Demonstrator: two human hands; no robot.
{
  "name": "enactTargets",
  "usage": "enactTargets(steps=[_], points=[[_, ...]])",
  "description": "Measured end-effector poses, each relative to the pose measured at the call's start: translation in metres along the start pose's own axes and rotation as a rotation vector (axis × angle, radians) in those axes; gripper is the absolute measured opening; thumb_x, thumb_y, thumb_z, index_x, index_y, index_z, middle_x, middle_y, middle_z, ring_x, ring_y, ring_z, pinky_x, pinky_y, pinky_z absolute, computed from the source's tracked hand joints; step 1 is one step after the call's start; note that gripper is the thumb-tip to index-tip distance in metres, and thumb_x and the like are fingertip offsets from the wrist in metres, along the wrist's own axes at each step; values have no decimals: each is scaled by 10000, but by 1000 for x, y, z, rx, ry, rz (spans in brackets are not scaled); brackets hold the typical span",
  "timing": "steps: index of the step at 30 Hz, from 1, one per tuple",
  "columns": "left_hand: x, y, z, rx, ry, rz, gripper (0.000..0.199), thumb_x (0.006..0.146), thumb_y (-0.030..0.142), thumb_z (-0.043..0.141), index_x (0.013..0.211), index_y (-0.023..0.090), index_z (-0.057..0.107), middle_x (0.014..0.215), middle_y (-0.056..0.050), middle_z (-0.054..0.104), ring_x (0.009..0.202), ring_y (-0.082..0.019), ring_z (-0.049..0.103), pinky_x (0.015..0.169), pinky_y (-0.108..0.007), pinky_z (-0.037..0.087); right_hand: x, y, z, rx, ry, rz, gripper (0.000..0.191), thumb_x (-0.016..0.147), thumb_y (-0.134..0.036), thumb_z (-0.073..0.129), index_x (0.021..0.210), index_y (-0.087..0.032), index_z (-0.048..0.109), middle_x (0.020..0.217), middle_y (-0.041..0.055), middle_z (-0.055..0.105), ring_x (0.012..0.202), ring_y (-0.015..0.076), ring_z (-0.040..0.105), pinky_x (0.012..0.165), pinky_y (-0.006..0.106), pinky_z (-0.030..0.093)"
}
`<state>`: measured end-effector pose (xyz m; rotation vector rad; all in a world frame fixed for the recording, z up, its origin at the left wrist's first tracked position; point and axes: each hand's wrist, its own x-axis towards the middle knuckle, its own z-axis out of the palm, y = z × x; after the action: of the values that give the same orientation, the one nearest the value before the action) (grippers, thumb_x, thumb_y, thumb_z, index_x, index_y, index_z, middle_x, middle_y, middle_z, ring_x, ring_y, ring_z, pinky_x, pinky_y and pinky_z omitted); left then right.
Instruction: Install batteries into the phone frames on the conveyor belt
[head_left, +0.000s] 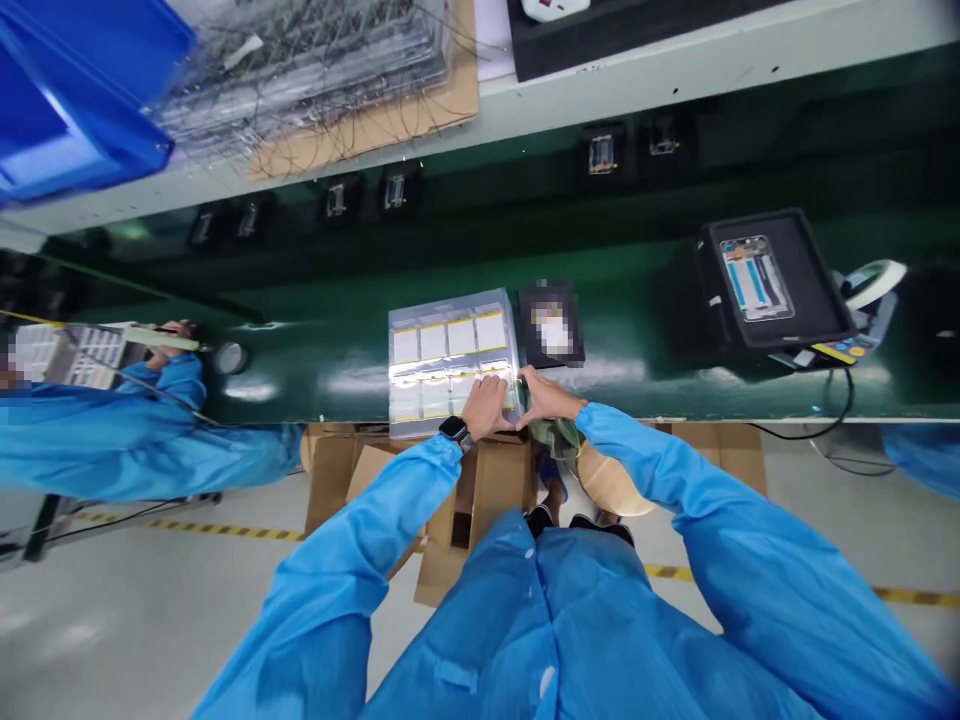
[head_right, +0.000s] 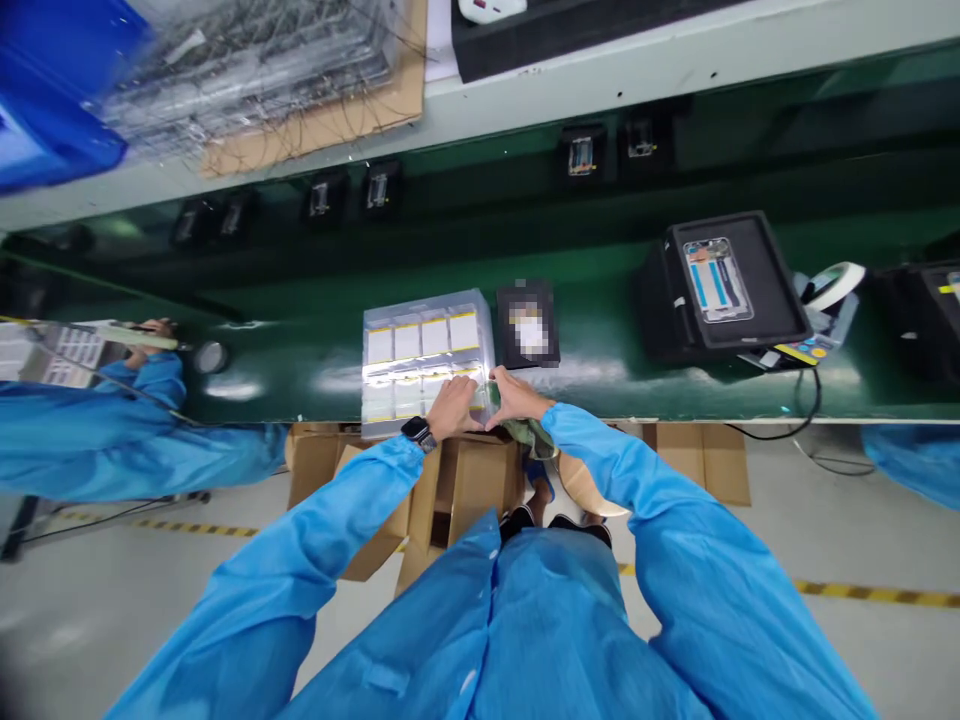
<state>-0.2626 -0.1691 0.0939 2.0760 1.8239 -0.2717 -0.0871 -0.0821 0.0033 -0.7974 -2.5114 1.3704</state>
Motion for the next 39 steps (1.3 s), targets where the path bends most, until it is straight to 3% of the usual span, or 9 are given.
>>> enactTargets(steps=[9,15,23,32,39], points=[[3,-3,6,-60,-78,19,554,747,358,930,1120,155,575,1162,-163,660,1120,-360,611,969,-460,501,-2,21,22,118,101,-103,833,541,-649,988,1102,-221,546,1040,36,654,896,242,637,792,329,492],[-8,1,12,-77,-78,-7,333,842,274,827,1059,173,596,1103,-146,675,1076,-333,634,927,-439,528,-10,21,30,200,132,-155,602,738,-672,871,979,-213,566,958,25,656,821,194,582,744,286,417],[-20,20,27,-18,-50,-92,190,903,118,680,1072,170,613,1082,-145,682,1085,-311,656,924,-418,547,-16,23,36,258,118,-241,549,881,-736,715,900,-212,553,870,11,625,771,173,537,713,274,391],[-38,30,63,96,167,-42,167,992,65,494,961,162,626,948,-148,680,965,-297,652,887,-421,526,-37,24,55,14,197,-350,352,1081,-533,544,1041,-194,628,990,80,690,794,194,624,699,293,412],[-43,27,75,87,185,12,227,961,19,439,904,175,593,924,-143,639,967,-305,611,863,-428,482,-42,26,77,-125,264,-365,449,1148,-477,364,935,-184,629,915,83,677,745,176,604,646,303,384]])
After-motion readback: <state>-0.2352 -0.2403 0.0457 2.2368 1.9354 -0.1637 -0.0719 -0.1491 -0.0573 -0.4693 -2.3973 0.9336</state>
